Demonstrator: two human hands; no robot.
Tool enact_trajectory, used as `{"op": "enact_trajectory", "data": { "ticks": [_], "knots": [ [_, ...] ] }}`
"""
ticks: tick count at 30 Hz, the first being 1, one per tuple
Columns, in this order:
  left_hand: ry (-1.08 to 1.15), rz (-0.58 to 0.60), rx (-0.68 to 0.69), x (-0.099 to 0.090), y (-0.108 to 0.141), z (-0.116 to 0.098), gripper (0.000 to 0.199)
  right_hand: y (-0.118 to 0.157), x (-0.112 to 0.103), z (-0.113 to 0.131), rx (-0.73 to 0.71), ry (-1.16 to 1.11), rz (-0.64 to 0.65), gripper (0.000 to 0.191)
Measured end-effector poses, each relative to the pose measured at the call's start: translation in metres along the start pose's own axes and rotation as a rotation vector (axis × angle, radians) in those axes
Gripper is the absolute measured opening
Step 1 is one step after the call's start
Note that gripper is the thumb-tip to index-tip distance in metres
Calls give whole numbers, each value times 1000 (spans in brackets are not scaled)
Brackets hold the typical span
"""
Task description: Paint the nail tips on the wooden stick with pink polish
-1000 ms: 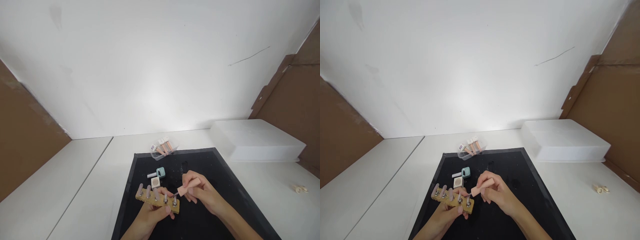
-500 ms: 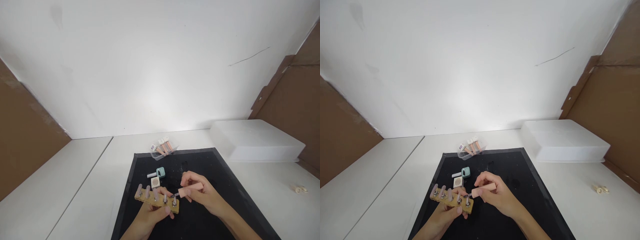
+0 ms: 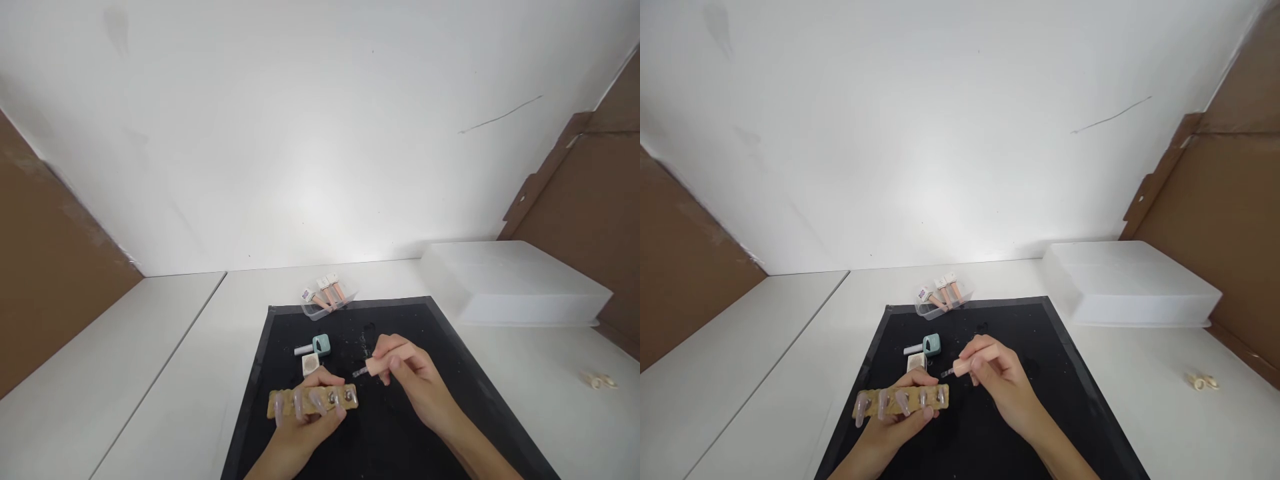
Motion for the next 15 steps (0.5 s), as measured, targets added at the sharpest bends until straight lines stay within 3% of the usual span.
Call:
{"op": "enact_trajectory", "data": {
  "ticks": [6,10,15],
  "knots": [
    [-88,-92,64,-2,0,-5,24,7,4,15,-261,370,2,13],
    [-112,-78,51,-4,0,-6,25,10,7,17,-276,476,-55,12],
    [-116,-79,59,-7,-1,-3,26,10,11,17,-285,488,-17,12]
  ]
}}
Point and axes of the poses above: each hand's wrist, its own y-axis away from the middle knuckle, its own x-axis out of the palm, z = x × y, the point moved 4 cm from there along -y, towards the middle knuckle, and after that the axes turned 6 degrees about y, right-handed, at the moved point
